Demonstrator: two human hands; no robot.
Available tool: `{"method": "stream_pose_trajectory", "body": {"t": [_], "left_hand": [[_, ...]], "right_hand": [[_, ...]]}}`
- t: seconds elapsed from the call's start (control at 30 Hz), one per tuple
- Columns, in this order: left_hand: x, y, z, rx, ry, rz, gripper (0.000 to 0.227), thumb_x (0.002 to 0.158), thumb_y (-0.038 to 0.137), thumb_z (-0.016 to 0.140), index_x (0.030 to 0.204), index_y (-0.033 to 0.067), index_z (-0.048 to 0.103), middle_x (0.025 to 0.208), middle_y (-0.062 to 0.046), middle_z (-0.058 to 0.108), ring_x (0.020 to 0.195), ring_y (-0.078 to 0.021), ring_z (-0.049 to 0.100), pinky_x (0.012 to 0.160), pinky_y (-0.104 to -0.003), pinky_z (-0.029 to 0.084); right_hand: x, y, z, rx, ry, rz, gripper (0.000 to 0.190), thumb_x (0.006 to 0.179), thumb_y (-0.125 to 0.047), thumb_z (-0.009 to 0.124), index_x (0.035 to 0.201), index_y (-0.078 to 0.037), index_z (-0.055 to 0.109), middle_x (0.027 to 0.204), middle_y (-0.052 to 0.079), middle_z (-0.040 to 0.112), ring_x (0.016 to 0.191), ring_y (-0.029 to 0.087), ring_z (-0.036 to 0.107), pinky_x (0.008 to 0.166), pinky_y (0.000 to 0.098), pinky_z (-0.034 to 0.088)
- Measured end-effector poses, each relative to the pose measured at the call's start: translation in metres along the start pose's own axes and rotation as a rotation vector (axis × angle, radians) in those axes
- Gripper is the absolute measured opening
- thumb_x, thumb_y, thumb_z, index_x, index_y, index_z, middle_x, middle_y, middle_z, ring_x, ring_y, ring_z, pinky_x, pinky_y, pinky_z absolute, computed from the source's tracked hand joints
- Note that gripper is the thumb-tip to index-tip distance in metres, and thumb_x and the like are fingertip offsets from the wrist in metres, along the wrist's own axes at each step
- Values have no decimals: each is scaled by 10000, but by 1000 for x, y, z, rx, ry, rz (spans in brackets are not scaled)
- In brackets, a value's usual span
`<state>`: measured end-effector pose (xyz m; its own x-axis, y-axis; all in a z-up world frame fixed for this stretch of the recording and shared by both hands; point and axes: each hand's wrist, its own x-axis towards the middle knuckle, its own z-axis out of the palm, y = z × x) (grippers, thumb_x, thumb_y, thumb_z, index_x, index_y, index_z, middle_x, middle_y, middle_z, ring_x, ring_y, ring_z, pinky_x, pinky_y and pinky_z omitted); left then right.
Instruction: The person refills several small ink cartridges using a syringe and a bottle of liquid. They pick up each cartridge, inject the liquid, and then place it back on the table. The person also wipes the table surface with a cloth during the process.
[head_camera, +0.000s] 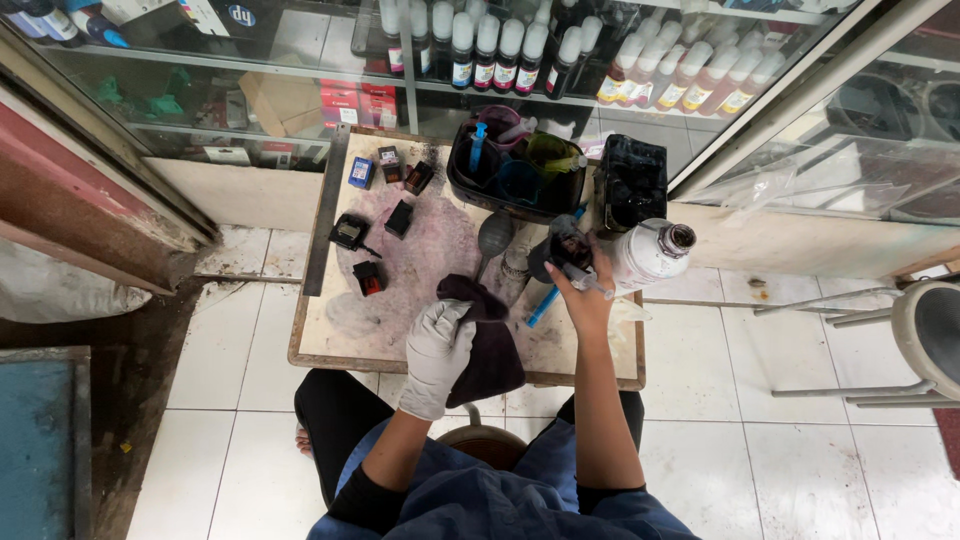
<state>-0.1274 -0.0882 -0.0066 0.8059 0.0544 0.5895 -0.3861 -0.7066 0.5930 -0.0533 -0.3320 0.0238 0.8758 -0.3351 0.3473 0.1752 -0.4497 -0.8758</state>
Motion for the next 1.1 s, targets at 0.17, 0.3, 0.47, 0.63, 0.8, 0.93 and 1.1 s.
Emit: {"method": "stream_pose_trajectory", "body": {"t": [0.17, 0.3, 0.47, 0.63, 0.8, 0.93, 1.1], "left_hand": [[12, 23, 20, -9, 16, -134, 251, 801, 277, 753, 1042, 251, 687, 918, -6, 691, 797, -273, 719, 663, -419, 572], [34, 28, 72, -100, -109, -316, 220, 910, 303, 610, 1096, 197, 658, 948, -74, 732, 821, -348, 734, 681, -492, 581], [45, 41, 107, -94, -173, -166, 301, 881, 221, 641, 1158, 118, 697, 1028, -145, 741, 995, -339, 719, 865, -431, 585], [32, 29, 119, 206, -269, 103, 362, 927, 334, 585, 1251, 219, 698, 1238, -64, 678, 1218, -262, 598, 1024, -397, 455], [39, 29, 131, 309, -256, 143, 415, 959, 341, 508, 1299, 161, 664, 1316, -95, 668, 1305, -268, 552, 1112, -410, 382], [55, 28, 139, 326, -346, 58, 436, 952, 364, 496, 1286, 133, 657, 1262, -99, 694, 1245, -272, 601, 1062, -420, 417], [68, 26, 149, 294, -601, -26, 527, 953, 502, 446, 1362, 220, 623, 1334, -44, 679, 1220, -264, 648, 994, -449, 507]], "right_hand": [[0, -11, -6, 74, 43, 4, 816, 737, -236, 952, 1423, -31, 560, 1249, 210, 600, 1228, 390, 589, 1064, 487, 458], [-4, -24, -10, 96, 69, -47, 806, 735, -179, 949, 1424, -20, 561, 1233, 237, 602, 1209, 414, 595, 1034, 494, 487], [-7, -34, -16, 30, 86, -120, 812, 728, -191, 954, 1423, -43, 562, 1253, 228, 593, 1215, 396, 596, 1028, 486, 498], [-10, -17, -13, -62, 107, -145, 818, 685, -210, 969, 1386, -43, 583, 1221, 234, 608, 1181, 423, 611, 991, 499, 518], [-13, -12, -9, -48, 91, -162, 783, 694, -216, 964, 1365, -50, 599, 1206, 200, 623, 1161, 403, 628, 967, 492, 531], [-13, -13, -9, -56, 93, -186, 784, 702, -204, 959, 1373, -27, 592, 1193, 217, 627, 1149, 416, 630, 949, 494, 532], [-8, -7, -10, -60, 92, -166, 798, 696, -179, 961, 1376, -10, 579, 1183, 219, 622, 1130, 427, 630, 924, 484, 549]]}}
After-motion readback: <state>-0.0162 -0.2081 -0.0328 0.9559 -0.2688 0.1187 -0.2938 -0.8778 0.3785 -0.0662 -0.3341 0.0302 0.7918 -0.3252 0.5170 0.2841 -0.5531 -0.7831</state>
